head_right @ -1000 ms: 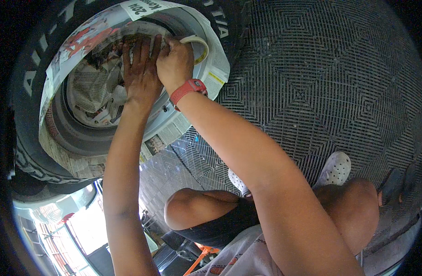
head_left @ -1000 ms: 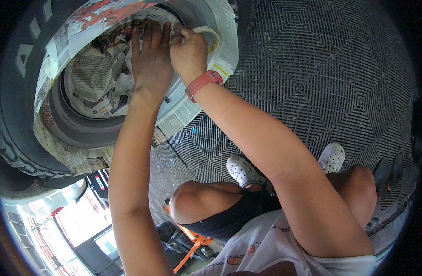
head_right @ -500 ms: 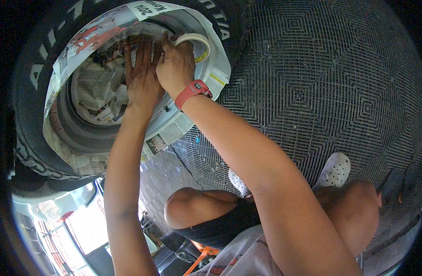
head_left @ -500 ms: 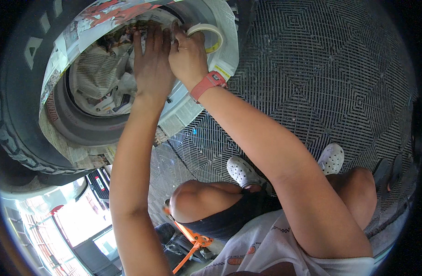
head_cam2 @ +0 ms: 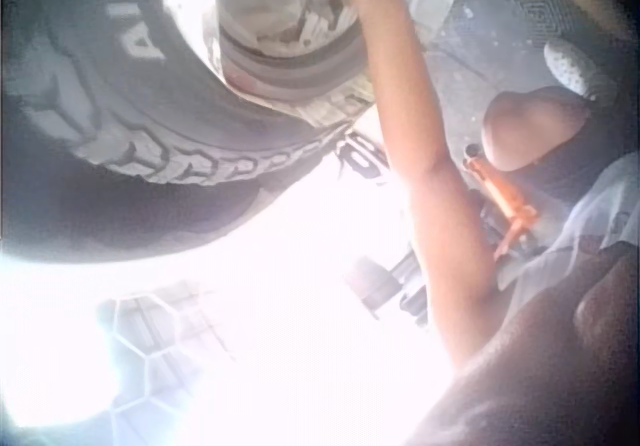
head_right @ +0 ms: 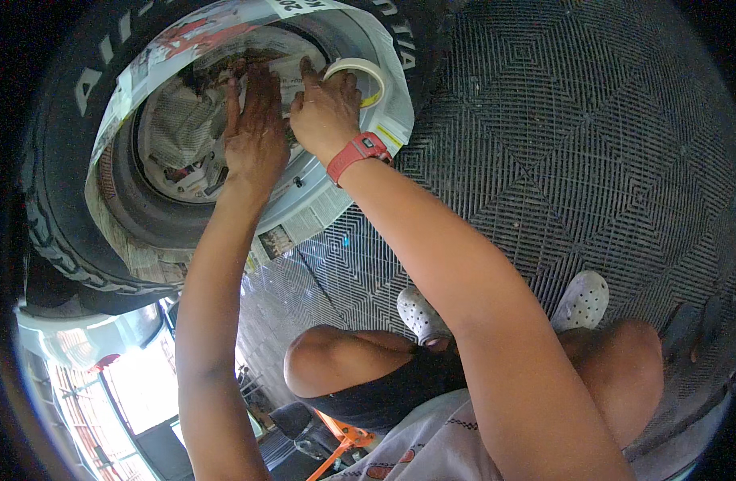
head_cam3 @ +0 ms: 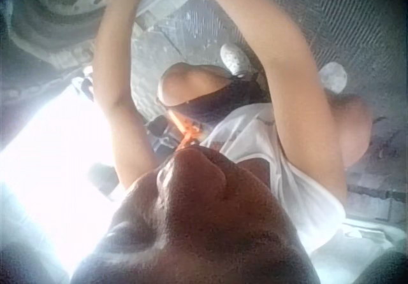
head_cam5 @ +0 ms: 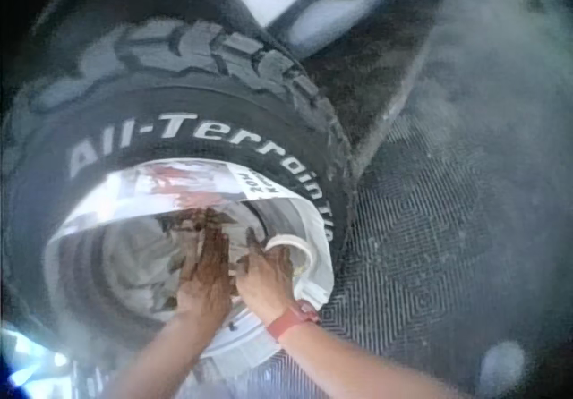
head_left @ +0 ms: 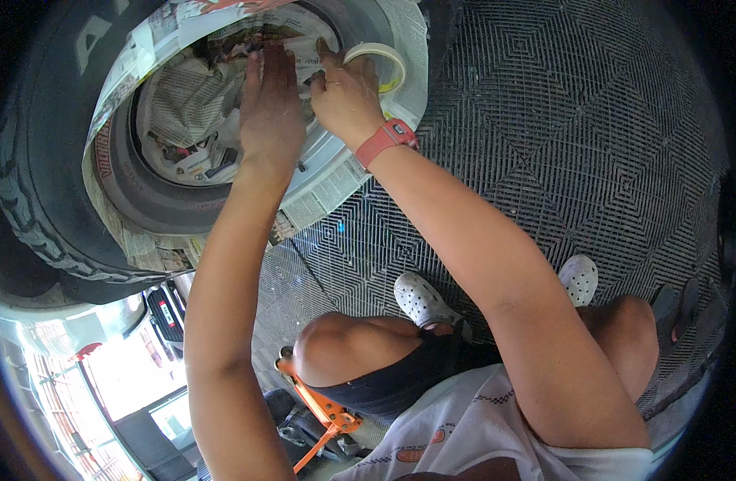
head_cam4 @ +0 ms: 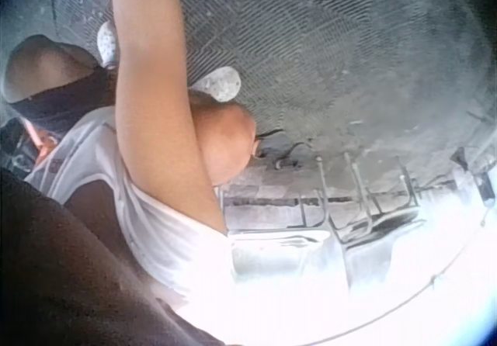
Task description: The person sits on the floor and tapes newspaper sections onto the sidewall of a car tire using masking tape. They repeatedly tear tape, apply it to the tire, and smooth the newspaper in place.
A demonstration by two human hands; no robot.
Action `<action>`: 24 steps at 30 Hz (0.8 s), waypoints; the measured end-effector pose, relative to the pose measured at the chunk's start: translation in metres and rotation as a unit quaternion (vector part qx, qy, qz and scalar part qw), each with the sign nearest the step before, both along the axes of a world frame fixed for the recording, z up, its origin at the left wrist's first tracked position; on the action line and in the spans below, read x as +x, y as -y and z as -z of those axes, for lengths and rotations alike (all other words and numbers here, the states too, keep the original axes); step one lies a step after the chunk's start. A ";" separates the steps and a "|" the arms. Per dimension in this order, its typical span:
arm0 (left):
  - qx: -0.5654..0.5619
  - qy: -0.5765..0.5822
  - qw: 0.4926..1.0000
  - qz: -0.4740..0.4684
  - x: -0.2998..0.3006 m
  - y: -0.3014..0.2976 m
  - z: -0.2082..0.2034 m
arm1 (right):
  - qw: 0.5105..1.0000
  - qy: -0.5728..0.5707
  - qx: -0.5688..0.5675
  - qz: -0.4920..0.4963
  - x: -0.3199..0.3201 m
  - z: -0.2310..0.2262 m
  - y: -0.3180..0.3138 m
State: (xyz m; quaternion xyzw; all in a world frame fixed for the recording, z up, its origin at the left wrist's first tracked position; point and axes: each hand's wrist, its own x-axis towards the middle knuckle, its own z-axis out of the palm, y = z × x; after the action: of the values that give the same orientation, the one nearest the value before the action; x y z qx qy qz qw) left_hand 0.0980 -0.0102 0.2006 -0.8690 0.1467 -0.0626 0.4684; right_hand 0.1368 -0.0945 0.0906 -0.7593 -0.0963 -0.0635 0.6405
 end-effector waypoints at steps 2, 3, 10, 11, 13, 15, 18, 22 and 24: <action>-0.059 0.019 0.998 0.025 0.005 0.003 0.004 | 1.000 0.001 0.012 -0.001 -0.002 0.000 0.006; -0.034 0.016 0.999 0.018 0.009 0.004 0.006 | 1.000 0.000 0.020 0.010 -0.003 0.000 0.007; 0.030 0.001 0.998 -0.056 0.017 0.034 0.019 | 0.998 -0.043 0.035 0.034 -0.018 -0.005 0.033; 0.044 0.003 0.996 -0.073 0.017 0.040 0.022 | 0.997 -0.061 0.040 0.026 -0.020 -0.005 0.039; 0.004 -0.016 0.993 -0.115 0.019 0.047 0.032 | 0.995 -0.081 0.062 0.011 -0.025 -0.005 0.049; -0.022 -0.021 0.987 -0.155 0.023 0.052 0.041 | 0.993 -0.090 0.078 -0.001 -0.027 -0.003 0.056; -0.093 -0.014 0.983 -0.158 0.025 0.049 0.050 | 0.990 -0.106 0.090 -0.017 -0.032 0.000 0.066; -0.373 -0.060 0.911 -0.165 0.007 0.056 0.025 | 0.987 -0.119 0.081 -0.075 -0.042 -0.003 0.088; -0.489 -0.063 0.846 -0.206 -0.015 0.063 0.009 | 0.983 -0.102 0.075 -0.136 -0.044 -0.004 0.090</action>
State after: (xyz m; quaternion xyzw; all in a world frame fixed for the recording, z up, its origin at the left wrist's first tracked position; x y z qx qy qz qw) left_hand 0.0830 -0.0728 0.1913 -0.9978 -0.0558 0.0264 -0.0250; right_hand 0.0928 -0.1849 0.0946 -0.6910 -0.1279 0.0948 0.7051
